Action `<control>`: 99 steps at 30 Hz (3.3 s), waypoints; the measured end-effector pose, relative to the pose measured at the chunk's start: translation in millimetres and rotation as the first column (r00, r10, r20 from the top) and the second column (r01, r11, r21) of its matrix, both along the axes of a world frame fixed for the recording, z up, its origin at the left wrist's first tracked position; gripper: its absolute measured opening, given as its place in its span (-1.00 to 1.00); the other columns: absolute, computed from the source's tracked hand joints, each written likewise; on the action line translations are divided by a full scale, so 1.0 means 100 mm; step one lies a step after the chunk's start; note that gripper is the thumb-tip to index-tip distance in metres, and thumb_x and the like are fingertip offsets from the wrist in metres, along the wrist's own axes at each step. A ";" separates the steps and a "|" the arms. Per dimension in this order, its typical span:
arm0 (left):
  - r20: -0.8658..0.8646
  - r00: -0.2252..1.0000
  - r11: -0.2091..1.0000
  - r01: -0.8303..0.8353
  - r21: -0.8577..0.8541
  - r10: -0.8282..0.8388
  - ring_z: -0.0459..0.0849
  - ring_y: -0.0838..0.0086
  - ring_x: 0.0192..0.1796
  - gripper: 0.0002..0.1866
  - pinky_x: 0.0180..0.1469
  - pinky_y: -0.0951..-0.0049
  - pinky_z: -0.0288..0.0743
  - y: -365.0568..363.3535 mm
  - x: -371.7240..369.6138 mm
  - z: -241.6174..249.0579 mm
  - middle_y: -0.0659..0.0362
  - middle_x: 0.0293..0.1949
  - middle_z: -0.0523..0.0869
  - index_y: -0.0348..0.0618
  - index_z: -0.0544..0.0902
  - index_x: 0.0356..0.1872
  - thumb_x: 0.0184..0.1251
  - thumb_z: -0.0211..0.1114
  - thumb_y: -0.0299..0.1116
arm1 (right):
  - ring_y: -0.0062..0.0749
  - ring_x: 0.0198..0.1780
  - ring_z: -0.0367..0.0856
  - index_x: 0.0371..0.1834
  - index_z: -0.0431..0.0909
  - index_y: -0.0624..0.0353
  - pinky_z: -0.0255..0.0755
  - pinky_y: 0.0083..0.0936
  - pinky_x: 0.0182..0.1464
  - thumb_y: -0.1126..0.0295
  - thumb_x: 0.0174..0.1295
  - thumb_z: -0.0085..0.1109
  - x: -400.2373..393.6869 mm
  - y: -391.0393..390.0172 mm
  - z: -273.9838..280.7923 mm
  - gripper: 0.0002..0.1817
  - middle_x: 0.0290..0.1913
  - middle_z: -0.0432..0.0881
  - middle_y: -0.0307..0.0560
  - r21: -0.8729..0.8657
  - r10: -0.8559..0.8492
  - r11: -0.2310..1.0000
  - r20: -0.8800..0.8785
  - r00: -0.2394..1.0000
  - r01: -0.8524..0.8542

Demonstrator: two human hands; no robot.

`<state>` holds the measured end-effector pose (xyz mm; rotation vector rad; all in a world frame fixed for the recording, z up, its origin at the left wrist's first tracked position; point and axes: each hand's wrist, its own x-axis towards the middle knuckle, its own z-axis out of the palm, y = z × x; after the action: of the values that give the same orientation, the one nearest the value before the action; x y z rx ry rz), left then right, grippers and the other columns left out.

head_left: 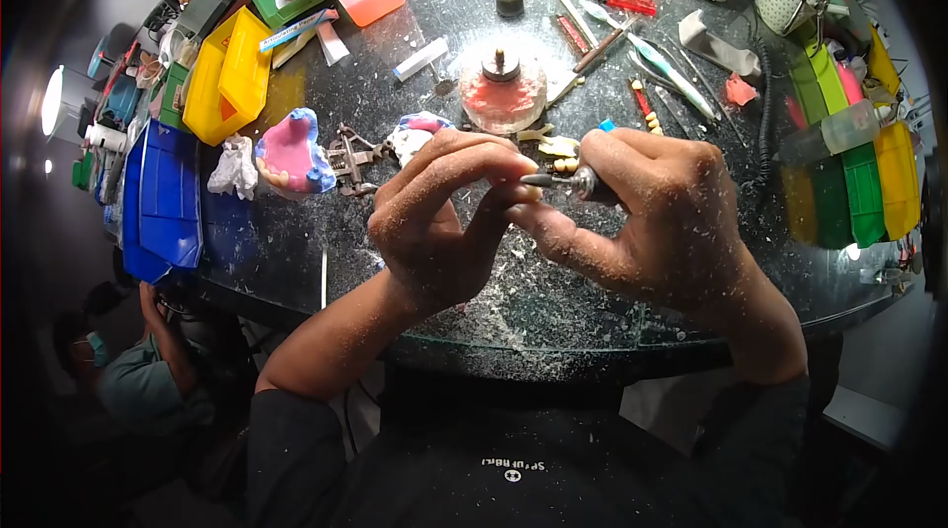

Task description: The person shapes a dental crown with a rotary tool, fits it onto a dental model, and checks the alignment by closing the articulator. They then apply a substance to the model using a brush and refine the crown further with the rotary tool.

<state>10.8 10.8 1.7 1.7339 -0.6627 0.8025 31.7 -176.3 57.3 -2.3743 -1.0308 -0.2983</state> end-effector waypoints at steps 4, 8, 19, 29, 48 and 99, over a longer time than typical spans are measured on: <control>0.009 1.000 1.000 0.000 0.014 0.000 0.72 0.39 -0.25 -0.84 -0.20 0.45 0.58 0.01 0.00 0.01 0.05 -0.30 0.72 -0.31 0.64 -0.25 0.13 0.40 -0.58 | -0.39 -0.69 0.46 -0.57 0.47 0.21 0.31 -0.45 -0.63 0.02 -0.01 0.46 -0.02 0.00 -0.02 -0.52 -0.67 0.41 -0.14 0.010 0.003 1.000 0.003 1.000 -0.003; 0.008 1.000 0.999 -0.006 0.032 0.006 0.71 0.39 -0.26 -0.83 -0.21 0.45 0.57 0.02 0.01 -0.02 0.05 -0.31 0.72 -0.30 0.64 -0.25 0.12 0.40 -0.59 | -0.41 -0.70 0.45 -0.58 0.45 0.21 0.30 -0.45 -0.64 0.02 0.00 0.46 0.00 0.00 -0.02 -0.52 -0.67 0.41 -0.14 0.022 0.006 1.000 0.018 1.000 -0.006; 0.067 0.998 0.995 -0.028 0.099 0.021 0.69 0.41 -0.30 -0.81 -0.24 0.46 0.52 0.03 0.02 0.00 0.07 -0.32 0.72 -0.28 0.65 -0.25 0.10 0.42 -0.57 | -0.47 -0.74 0.37 -0.62 0.39 0.19 0.24 -0.45 -0.68 -0.01 -0.02 0.46 -0.01 0.01 -0.01 -0.47 -0.71 0.33 -0.19 -0.005 0.000 1.000 0.098 0.995 0.001; 0.109 0.993 0.992 -0.060 0.115 0.048 0.68 0.40 -0.32 -0.81 -0.24 0.44 0.48 0.04 0.03 0.01 0.11 -0.35 0.72 -0.24 0.66 -0.25 0.10 0.44 -0.52 | -0.45 -0.73 0.37 -0.60 0.41 0.18 0.26 -0.44 -0.67 -0.04 -0.01 0.42 -0.02 -0.01 -0.01 -0.49 -0.70 0.34 -0.20 0.000 -0.001 1.000 0.091 0.996 0.001; 0.023 1.000 1.000 0.016 -0.025 -0.015 0.69 0.39 -0.26 -0.83 -0.18 0.43 0.52 0.02 0.01 -0.04 0.07 -0.30 0.72 -0.29 0.65 -0.25 0.17 0.42 -0.51 | -0.44 -0.75 0.32 -0.65 0.37 0.19 0.19 -0.45 -0.69 -0.03 -0.05 0.48 -0.01 0.01 0.00 -0.44 -0.72 0.31 -0.18 0.062 -0.014 0.998 0.091 0.996 0.008; 0.014 1.000 0.995 -0.004 0.102 0.003 0.70 0.39 -0.29 -0.84 -0.20 0.44 0.49 0.05 0.01 0.05 0.12 -0.35 0.73 -0.28 0.66 -0.28 0.14 0.43 -0.48 | -0.54 -0.70 0.43 -0.58 0.41 0.19 0.29 -0.50 -0.66 0.05 0.05 0.43 -0.02 0.00 0.00 -0.53 -0.67 0.41 -0.19 0.154 0.047 0.987 0.053 0.998 -0.055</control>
<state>11.4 15.9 6.5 1.8232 -0.7212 0.7960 30.1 -175.9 57.7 -2.2076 -1.0493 -0.4045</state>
